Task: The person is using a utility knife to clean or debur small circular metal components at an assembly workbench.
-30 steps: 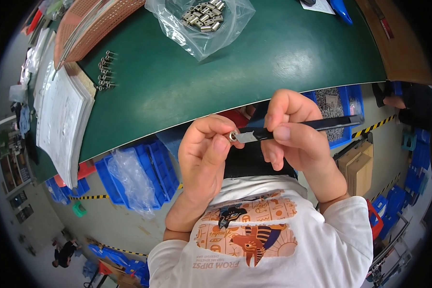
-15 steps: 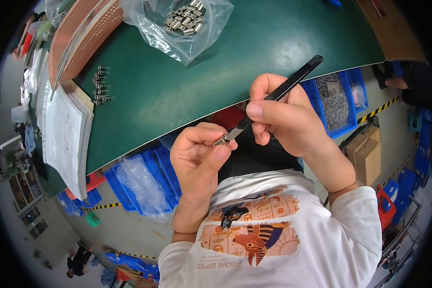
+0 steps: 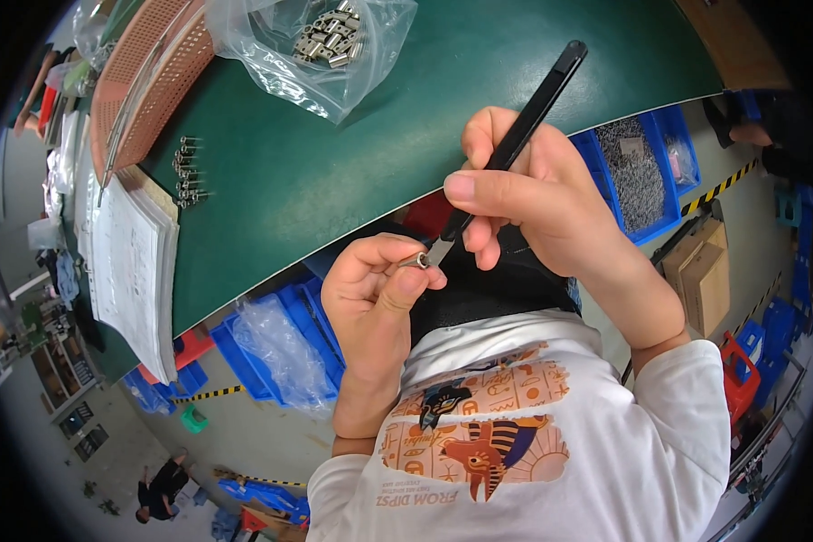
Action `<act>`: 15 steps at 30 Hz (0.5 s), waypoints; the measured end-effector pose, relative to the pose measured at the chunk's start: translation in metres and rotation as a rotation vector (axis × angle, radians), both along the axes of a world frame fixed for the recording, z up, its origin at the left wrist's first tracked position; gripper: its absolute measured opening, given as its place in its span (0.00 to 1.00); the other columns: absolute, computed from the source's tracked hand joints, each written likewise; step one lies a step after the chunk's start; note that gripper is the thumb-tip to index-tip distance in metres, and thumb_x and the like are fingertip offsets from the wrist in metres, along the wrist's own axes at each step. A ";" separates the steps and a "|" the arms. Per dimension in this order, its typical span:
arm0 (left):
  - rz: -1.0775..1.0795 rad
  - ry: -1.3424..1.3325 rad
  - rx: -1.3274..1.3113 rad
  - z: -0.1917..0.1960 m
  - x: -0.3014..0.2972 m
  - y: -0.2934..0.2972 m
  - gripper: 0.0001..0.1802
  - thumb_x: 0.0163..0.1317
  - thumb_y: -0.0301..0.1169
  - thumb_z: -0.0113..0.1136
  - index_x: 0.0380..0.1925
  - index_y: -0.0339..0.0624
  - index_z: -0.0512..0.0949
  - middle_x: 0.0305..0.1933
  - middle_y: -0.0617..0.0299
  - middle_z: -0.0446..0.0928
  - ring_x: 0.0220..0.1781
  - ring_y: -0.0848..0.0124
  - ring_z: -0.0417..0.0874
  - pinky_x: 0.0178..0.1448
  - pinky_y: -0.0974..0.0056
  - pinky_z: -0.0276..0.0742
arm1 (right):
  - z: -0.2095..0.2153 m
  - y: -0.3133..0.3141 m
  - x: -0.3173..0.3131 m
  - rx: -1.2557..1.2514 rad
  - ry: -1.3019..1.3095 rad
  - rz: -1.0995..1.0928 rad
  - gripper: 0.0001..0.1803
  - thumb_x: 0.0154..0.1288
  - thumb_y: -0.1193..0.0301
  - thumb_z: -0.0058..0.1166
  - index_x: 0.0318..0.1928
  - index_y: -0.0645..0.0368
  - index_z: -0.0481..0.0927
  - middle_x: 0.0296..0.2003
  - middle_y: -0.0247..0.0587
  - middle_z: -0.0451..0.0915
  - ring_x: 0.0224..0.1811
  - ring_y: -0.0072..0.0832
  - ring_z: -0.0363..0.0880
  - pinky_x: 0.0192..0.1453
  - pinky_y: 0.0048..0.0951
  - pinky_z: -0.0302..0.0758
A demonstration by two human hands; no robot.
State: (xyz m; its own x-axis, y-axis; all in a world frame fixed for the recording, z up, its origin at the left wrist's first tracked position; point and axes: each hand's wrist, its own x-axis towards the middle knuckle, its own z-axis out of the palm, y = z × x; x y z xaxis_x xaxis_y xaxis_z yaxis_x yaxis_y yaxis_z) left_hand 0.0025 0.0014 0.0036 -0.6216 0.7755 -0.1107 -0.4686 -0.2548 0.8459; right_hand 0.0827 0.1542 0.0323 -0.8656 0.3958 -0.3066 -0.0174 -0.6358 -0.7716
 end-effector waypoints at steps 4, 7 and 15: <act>-0.106 -0.112 -0.021 0.001 -0.001 -0.001 0.11 0.53 0.27 0.58 0.34 0.32 0.70 0.27 0.58 0.74 0.28 0.72 0.76 0.35 0.71 0.73 | 0.000 0.000 -0.001 0.059 0.049 0.018 0.10 0.54 0.74 0.53 0.29 0.60 0.63 0.16 0.35 0.72 0.15 0.18 0.73 0.15 0.15 0.69; -0.134 -0.190 -0.029 0.001 -0.003 -0.001 0.11 0.54 0.28 0.56 0.34 0.33 0.71 0.26 0.58 0.74 0.28 0.72 0.76 0.34 0.71 0.72 | 0.000 0.000 -0.001 0.135 0.082 0.015 0.10 0.54 0.74 0.53 0.29 0.60 0.63 0.18 0.33 0.71 0.16 0.17 0.72 0.15 0.15 0.69; -0.360 -0.406 0.004 -0.002 -0.006 -0.003 0.10 0.56 0.31 0.53 0.33 0.34 0.71 0.26 0.58 0.74 0.26 0.73 0.75 0.31 0.72 0.70 | 0.001 0.008 -0.003 0.199 0.118 0.140 0.11 0.54 0.73 0.54 0.32 0.60 0.64 0.20 0.30 0.70 0.17 0.14 0.70 0.18 0.15 0.67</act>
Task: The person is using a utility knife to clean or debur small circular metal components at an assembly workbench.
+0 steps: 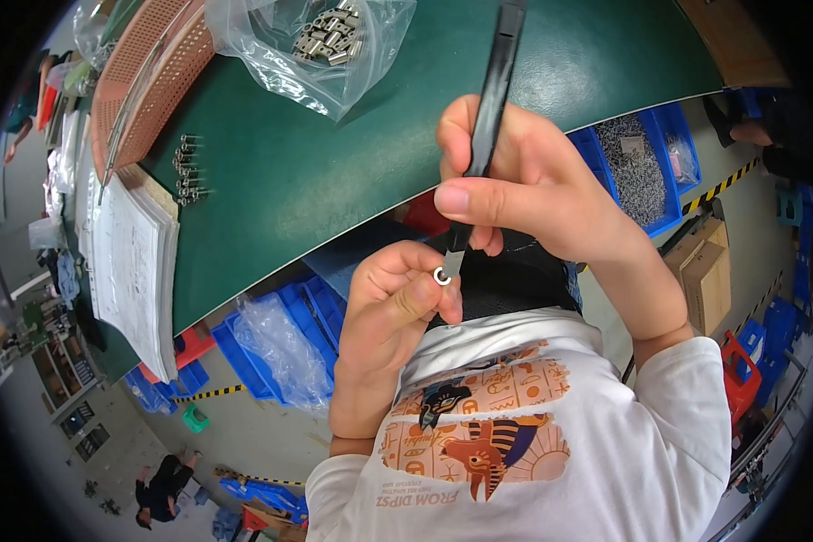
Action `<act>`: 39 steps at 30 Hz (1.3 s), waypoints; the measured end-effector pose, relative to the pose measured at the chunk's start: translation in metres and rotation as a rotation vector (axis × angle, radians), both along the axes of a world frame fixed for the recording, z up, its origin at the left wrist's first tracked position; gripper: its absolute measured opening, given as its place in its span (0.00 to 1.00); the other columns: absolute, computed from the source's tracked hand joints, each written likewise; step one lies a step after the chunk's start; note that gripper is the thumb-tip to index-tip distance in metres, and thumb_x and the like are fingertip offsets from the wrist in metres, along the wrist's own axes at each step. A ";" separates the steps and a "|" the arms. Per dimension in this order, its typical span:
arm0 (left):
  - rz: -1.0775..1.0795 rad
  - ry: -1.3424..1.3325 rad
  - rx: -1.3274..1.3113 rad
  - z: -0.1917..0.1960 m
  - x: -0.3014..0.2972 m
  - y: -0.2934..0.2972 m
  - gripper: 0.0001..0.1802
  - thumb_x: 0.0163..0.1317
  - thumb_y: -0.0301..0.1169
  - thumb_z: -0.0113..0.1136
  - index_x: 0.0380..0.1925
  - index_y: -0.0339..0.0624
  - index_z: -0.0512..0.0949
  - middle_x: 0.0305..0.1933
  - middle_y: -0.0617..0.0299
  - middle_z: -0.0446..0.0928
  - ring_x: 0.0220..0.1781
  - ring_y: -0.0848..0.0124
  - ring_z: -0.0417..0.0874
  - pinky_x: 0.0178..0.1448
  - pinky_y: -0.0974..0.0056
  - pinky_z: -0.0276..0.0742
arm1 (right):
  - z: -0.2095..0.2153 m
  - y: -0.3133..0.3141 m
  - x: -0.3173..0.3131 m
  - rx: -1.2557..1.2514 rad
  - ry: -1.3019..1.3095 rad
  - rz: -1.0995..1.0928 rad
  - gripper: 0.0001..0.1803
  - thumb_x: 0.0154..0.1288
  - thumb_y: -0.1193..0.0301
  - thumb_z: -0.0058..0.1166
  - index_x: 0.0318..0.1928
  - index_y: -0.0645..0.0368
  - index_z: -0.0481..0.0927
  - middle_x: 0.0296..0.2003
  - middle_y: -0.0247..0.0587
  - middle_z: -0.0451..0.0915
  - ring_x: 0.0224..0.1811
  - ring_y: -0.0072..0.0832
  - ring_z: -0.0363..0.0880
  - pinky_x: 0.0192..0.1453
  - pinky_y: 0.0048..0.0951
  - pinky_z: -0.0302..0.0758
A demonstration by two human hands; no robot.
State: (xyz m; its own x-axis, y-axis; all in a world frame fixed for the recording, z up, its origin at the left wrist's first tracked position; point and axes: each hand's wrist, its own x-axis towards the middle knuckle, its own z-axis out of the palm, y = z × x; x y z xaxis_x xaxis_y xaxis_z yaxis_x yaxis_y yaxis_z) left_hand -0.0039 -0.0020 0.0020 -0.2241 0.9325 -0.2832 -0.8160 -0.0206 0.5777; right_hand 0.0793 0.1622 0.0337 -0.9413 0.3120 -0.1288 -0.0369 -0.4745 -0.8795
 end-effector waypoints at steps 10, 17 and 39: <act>-0.119 -0.460 0.069 0.002 0.006 0.001 0.10 0.58 0.31 0.51 0.34 0.35 0.70 0.27 0.60 0.70 0.27 0.73 0.71 0.32 0.71 0.68 | -0.002 0.002 -0.004 -0.004 0.111 -0.137 0.11 0.53 0.69 0.56 0.31 0.54 0.66 0.17 0.24 0.68 0.15 0.09 0.66 0.16 0.10 0.60; -0.088 -0.502 0.065 0.001 0.005 0.000 0.09 0.58 0.30 0.50 0.36 0.36 0.69 0.28 0.59 0.70 0.28 0.72 0.71 0.34 0.69 0.69 | -0.005 -0.005 0.001 -0.073 0.044 -0.096 0.09 0.53 0.72 0.54 0.29 0.55 0.65 0.17 0.26 0.68 0.13 0.10 0.65 0.14 0.11 0.60; -0.182 -0.367 0.032 -0.006 0.003 -0.003 0.11 0.56 0.30 0.53 0.36 0.34 0.72 0.26 0.58 0.71 0.26 0.73 0.72 0.31 0.72 0.69 | 0.003 -0.005 -0.006 0.039 -0.115 0.134 0.09 0.54 0.70 0.52 0.31 0.56 0.65 0.19 0.25 0.65 0.17 0.12 0.62 0.18 0.15 0.59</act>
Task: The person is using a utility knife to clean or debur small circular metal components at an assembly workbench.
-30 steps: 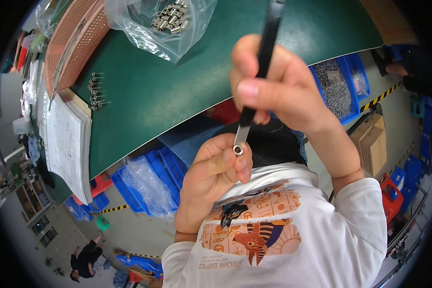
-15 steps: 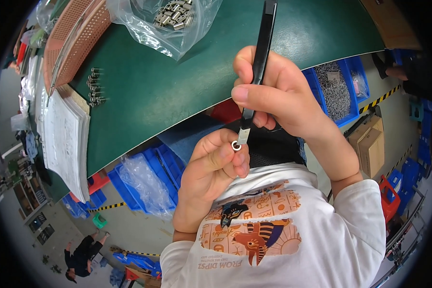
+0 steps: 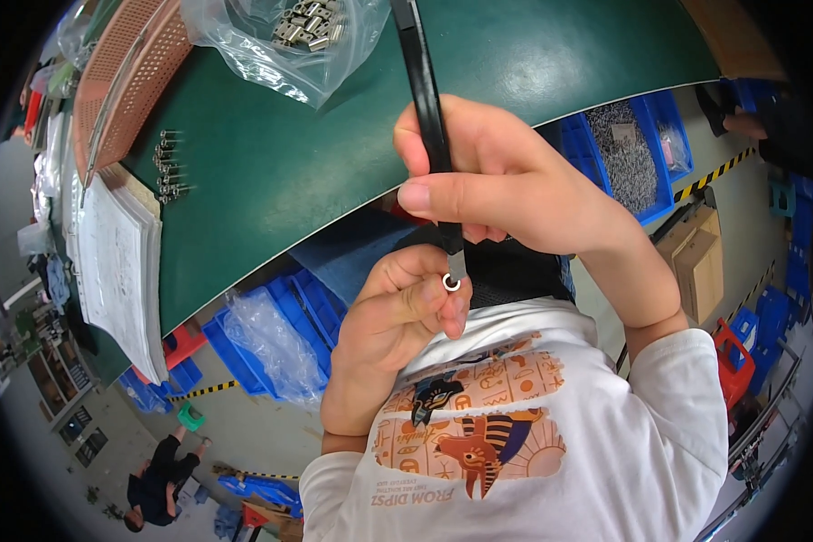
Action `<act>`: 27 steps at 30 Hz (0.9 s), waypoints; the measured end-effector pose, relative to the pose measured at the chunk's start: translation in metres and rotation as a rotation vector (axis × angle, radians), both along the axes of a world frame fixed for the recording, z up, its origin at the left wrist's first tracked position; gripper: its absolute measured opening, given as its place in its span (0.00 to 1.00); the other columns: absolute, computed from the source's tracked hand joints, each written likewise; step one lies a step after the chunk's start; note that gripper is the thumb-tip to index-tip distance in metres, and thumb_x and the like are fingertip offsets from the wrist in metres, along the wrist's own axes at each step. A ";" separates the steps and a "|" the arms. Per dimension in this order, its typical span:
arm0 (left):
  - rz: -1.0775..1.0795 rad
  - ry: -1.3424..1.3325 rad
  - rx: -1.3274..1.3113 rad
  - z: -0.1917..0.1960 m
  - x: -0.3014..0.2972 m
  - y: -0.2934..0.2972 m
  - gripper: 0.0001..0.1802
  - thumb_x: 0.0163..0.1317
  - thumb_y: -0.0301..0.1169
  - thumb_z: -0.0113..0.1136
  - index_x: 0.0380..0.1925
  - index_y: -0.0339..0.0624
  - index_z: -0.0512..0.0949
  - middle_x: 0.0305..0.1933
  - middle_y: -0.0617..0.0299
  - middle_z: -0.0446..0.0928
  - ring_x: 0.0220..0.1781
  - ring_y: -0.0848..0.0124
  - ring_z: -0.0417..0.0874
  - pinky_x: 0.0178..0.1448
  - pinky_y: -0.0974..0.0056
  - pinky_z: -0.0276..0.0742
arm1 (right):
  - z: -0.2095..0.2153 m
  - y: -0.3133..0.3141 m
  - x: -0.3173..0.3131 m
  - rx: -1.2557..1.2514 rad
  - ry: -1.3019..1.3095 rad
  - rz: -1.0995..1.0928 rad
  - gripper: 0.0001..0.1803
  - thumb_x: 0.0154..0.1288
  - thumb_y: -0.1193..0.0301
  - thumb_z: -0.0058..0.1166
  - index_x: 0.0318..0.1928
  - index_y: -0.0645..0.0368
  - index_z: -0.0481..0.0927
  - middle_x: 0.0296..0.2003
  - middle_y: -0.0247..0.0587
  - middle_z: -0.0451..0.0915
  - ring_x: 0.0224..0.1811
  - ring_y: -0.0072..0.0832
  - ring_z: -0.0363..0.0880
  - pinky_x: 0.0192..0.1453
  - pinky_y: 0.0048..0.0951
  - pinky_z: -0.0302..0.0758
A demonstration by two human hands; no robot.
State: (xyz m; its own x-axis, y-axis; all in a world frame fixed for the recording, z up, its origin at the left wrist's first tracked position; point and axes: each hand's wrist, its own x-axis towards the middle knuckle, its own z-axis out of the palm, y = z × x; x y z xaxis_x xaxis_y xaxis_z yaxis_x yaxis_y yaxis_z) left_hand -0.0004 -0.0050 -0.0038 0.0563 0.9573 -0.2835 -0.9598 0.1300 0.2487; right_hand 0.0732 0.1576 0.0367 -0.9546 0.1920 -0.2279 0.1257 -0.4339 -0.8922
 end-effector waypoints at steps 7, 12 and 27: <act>-0.053 -0.032 0.009 0.000 0.005 0.002 0.11 0.56 0.31 0.53 0.32 0.33 0.72 0.25 0.58 0.71 0.24 0.73 0.72 0.29 0.74 0.68 | -0.007 0.001 -0.002 0.032 0.126 0.112 0.09 0.56 0.71 0.51 0.31 0.59 0.65 0.20 0.27 0.65 0.19 0.12 0.64 0.19 0.16 0.65; -0.056 -0.050 0.000 0.002 0.006 0.003 0.10 0.56 0.31 0.53 0.30 0.33 0.71 0.25 0.59 0.71 0.24 0.73 0.72 0.30 0.73 0.68 | -0.015 0.004 -0.010 0.033 0.270 0.191 0.09 0.56 0.70 0.51 0.31 0.59 0.65 0.20 0.27 0.65 0.20 0.12 0.65 0.19 0.16 0.67; 0.751 1.057 -0.197 0.036 -0.061 -0.025 0.05 0.56 0.25 0.50 0.33 0.38 0.70 0.40 0.56 0.71 0.38 0.72 0.74 0.39 0.71 0.71 | 0.008 0.114 -0.030 1.719 -0.457 -0.249 0.19 0.44 0.70 0.55 0.39 0.61 0.70 0.16 0.39 0.68 0.18 0.32 0.69 0.23 0.32 0.64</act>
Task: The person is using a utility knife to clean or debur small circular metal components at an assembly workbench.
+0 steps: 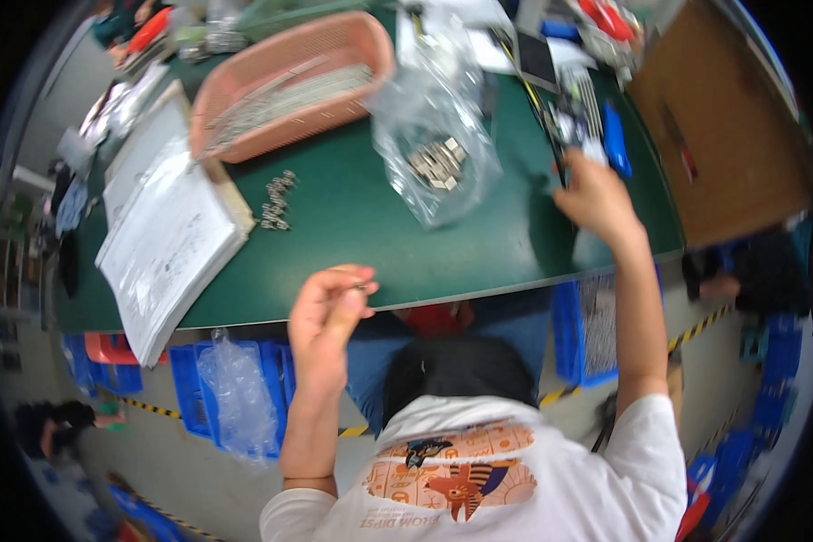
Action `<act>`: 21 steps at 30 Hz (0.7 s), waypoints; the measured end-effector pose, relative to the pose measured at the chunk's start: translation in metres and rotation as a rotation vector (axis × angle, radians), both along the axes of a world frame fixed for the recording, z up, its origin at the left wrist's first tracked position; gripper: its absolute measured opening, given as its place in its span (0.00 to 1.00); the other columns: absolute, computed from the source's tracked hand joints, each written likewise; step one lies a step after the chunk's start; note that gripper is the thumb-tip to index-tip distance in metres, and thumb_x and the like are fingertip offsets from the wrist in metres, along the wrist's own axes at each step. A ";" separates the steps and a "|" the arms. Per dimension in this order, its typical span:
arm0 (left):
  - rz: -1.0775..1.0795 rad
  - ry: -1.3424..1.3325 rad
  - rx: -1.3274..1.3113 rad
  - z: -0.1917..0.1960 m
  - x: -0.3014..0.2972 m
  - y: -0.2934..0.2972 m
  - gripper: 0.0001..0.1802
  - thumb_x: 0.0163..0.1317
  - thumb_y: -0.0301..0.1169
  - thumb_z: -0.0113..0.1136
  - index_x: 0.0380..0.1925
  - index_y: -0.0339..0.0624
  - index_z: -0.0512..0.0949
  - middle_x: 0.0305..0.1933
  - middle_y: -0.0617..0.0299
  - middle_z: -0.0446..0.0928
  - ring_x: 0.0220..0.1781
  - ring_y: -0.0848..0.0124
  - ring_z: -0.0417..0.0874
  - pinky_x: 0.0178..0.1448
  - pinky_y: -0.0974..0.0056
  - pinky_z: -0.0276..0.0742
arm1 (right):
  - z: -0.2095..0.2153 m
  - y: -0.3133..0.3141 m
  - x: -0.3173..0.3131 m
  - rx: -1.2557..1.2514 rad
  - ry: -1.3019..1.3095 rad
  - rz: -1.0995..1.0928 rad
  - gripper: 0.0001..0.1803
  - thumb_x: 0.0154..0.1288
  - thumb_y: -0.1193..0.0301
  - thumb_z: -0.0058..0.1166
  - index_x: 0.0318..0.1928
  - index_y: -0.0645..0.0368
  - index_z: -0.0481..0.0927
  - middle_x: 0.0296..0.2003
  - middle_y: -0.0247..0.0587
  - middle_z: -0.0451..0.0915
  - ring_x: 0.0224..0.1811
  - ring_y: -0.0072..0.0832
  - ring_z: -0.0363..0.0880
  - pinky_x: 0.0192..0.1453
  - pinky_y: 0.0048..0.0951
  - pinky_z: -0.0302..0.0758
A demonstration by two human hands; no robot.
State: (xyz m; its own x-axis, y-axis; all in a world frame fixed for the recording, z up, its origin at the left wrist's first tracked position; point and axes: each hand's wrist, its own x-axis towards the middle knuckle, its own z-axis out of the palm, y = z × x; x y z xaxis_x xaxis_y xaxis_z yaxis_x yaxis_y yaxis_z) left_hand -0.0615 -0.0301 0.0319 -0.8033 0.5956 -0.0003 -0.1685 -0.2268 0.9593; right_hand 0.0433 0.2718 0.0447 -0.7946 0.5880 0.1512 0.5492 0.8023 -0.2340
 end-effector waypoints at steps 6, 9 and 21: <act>-0.015 0.382 -0.169 -0.031 -0.027 0.076 0.08 0.48 0.29 0.59 0.29 0.40 0.74 0.50 0.53 0.64 0.55 0.62 0.64 0.50 0.65 0.68 | 0.017 -0.023 -0.025 -0.090 0.269 -0.003 0.19 0.47 0.76 0.53 0.44 0.62 0.71 0.23 0.43 0.74 0.25 0.33 0.74 0.29 0.30 0.69; 0.011 0.405 -0.157 -0.041 -0.031 0.090 0.07 0.48 0.31 0.59 0.28 0.42 0.75 0.48 0.51 0.64 0.55 0.60 0.63 0.58 0.62 0.57 | 0.028 -0.061 -0.057 0.049 0.658 0.580 0.09 0.46 0.85 0.45 0.30 0.65 0.75 0.22 0.44 0.73 0.25 0.33 0.74 0.27 0.28 0.68; 0.049 0.210 -0.150 -0.053 -0.049 0.132 0.09 0.46 0.34 0.59 0.22 0.38 0.76 0.42 0.48 0.70 0.52 0.59 0.67 0.55 0.62 0.61 | 0.011 -0.075 -0.097 0.185 -0.232 0.186 0.09 0.50 0.70 0.47 0.27 0.64 0.73 0.26 0.51 0.75 0.27 0.47 0.74 0.33 0.43 0.72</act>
